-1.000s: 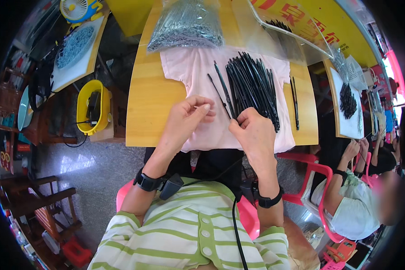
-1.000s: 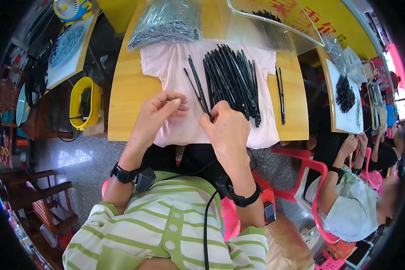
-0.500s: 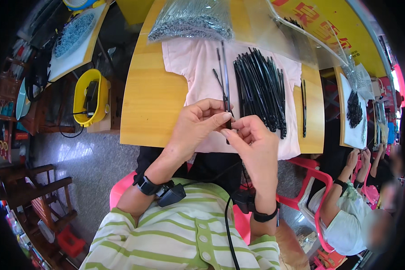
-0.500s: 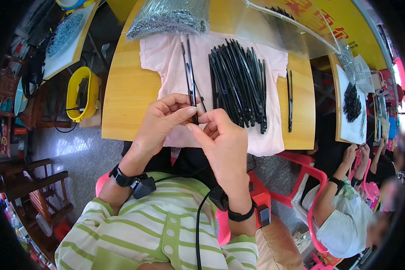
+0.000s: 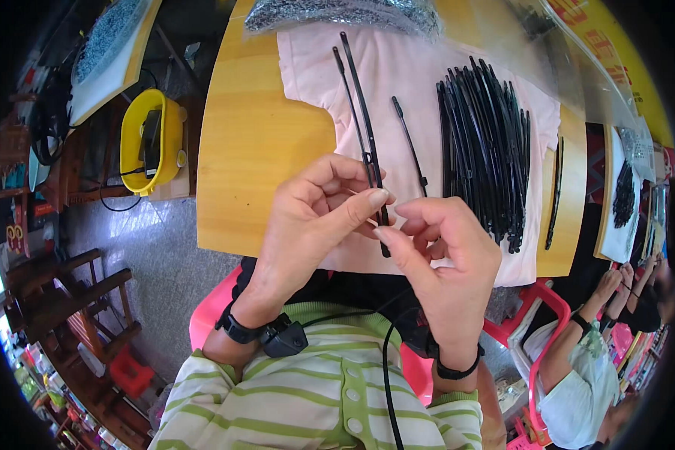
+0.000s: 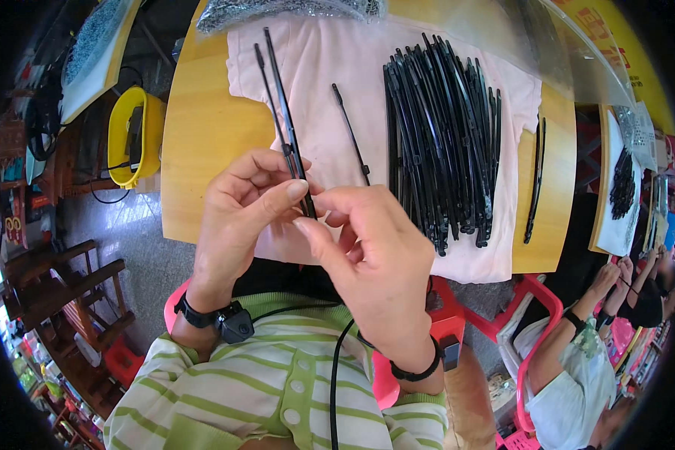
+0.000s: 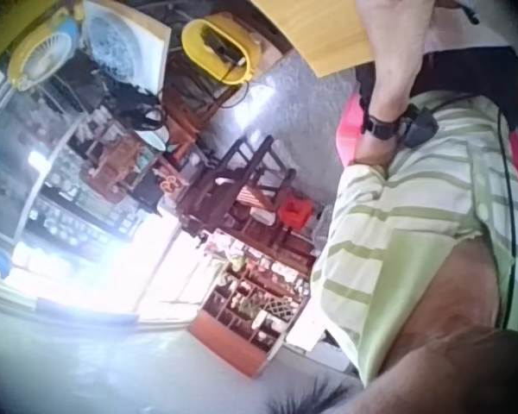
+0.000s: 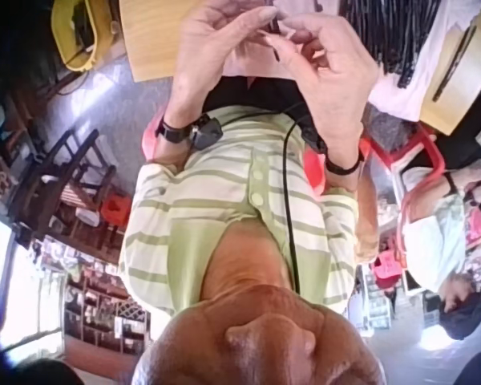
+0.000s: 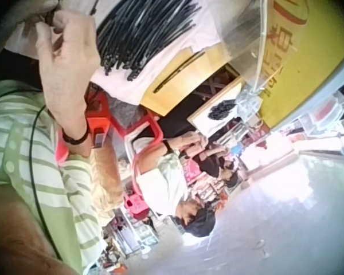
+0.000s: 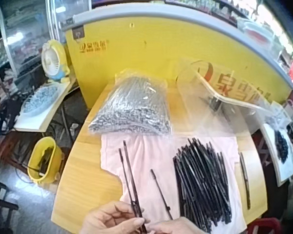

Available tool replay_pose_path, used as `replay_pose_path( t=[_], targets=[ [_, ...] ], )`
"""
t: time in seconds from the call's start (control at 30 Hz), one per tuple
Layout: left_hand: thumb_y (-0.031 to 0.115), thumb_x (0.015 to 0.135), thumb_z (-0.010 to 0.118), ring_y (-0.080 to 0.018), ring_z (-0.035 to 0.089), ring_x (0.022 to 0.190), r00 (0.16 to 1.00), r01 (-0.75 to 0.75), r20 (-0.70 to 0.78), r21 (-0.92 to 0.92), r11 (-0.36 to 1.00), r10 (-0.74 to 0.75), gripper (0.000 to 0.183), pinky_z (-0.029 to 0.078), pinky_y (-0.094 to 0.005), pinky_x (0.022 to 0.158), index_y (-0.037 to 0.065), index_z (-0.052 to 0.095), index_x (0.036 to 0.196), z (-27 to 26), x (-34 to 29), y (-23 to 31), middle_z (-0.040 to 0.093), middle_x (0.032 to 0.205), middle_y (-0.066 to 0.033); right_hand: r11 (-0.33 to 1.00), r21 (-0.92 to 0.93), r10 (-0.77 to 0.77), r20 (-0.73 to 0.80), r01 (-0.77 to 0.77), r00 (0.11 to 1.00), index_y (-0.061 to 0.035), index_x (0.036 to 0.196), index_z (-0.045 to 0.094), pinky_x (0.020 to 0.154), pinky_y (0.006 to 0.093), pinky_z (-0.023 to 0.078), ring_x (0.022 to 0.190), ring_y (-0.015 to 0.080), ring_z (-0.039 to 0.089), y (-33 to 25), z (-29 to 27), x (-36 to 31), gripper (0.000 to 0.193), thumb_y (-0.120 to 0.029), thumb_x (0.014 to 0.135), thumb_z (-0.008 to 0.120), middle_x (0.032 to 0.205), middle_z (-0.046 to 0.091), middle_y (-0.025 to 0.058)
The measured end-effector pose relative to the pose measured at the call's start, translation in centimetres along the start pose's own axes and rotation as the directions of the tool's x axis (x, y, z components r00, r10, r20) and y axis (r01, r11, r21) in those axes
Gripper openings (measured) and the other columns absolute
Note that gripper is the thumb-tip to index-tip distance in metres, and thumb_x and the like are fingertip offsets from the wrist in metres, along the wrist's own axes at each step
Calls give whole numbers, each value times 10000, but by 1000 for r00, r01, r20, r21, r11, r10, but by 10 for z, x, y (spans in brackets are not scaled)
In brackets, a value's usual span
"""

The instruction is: Thread white wire through holes in thin black rods to assemble components.

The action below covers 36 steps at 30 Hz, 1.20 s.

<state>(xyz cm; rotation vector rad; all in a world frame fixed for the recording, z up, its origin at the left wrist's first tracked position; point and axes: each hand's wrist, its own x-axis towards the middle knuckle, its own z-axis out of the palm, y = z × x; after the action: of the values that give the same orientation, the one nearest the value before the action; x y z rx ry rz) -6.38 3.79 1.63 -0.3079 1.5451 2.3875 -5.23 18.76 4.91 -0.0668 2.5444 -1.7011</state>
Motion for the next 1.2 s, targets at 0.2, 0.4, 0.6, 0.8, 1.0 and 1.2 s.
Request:
replay_pose_path(
  t=[0.2, 0.4, 0.6, 0.8, 1.0, 1.2],
  targets=[
    [20, 862, 577, -103, 603, 796, 999, -46, 27, 43, 998, 45, 126, 513, -229, 688, -20, 531, 973, 3, -4, -1, 608, 879, -69, 971, -205, -129, -30, 120, 991, -22, 857, 574, 466, 237, 456, 531, 124, 555, 6, 10, -2, 177, -37, 736, 703, 754, 563, 59],
    [58, 901, 532, -109, 612, 776, 998, 34, 44, -15, 999, -33, 167, 519, -227, 699, -38, 536, 1037, 4, -11, -2, 606, 918, -78, 990, -133, -60, -67, 50, 996, -3, 829, 587, 475, 232, 466, 546, 111, 577, 8, 6, -6, 107, -5, 754, 664, 733, 586, 72],
    [62, 900, 530, -111, 623, 744, 989, 103, 103, 31, 994, -105, 163, 515, -234, 684, -30, 566, 1030, 1, -16, -4, 625, 940, -87, 966, 221, 124, 42, -131, 991, 24, 842, 609, 485, 197, 458, 586, 72, 577, 11, -3, -7, 74, -29, 799, 640, 735, 602, 61],
    [85, 893, 553, -103, 614, 749, 994, 3, 106, 24, 1000, -5, 130, 503, -230, 673, -3, 580, 985, -1, -22, -6, 629, 936, -66, 939, 320, 100, 100, -127, 990, 35, 852, 610, 523, 193, 485, 614, 80, 588, 10, -1, -9, 79, -39, 830, 625, 799, 590, 49],
    [78, 885, 565, -109, 595, 826, 995, -66, 72, -57, 996, 70, 107, 491, -251, 739, 9, 582, 966, -2, -22, -5, 631, 941, -69, 887, 425, 161, 76, -178, 984, 41, 903, 588, 587, 218, 529, 654, 97, 612, 6, 5, -13, 94, -34, 849, 605, 809, 599, 53],
    [86, 876, 584, -114, 602, 810, 995, -49, 82, -1, 999, 49, 160, 496, -251, 737, -2, 585, 1009, -8, -23, -5, 631, 921, -67, 874, 465, 134, 42, -138, 990, 38, 926, 578, 588, 214, 528, 652, 95, 608, 3, 7, -11, 103, -22, 847, 606, 808, 603, 61]
  ],
)
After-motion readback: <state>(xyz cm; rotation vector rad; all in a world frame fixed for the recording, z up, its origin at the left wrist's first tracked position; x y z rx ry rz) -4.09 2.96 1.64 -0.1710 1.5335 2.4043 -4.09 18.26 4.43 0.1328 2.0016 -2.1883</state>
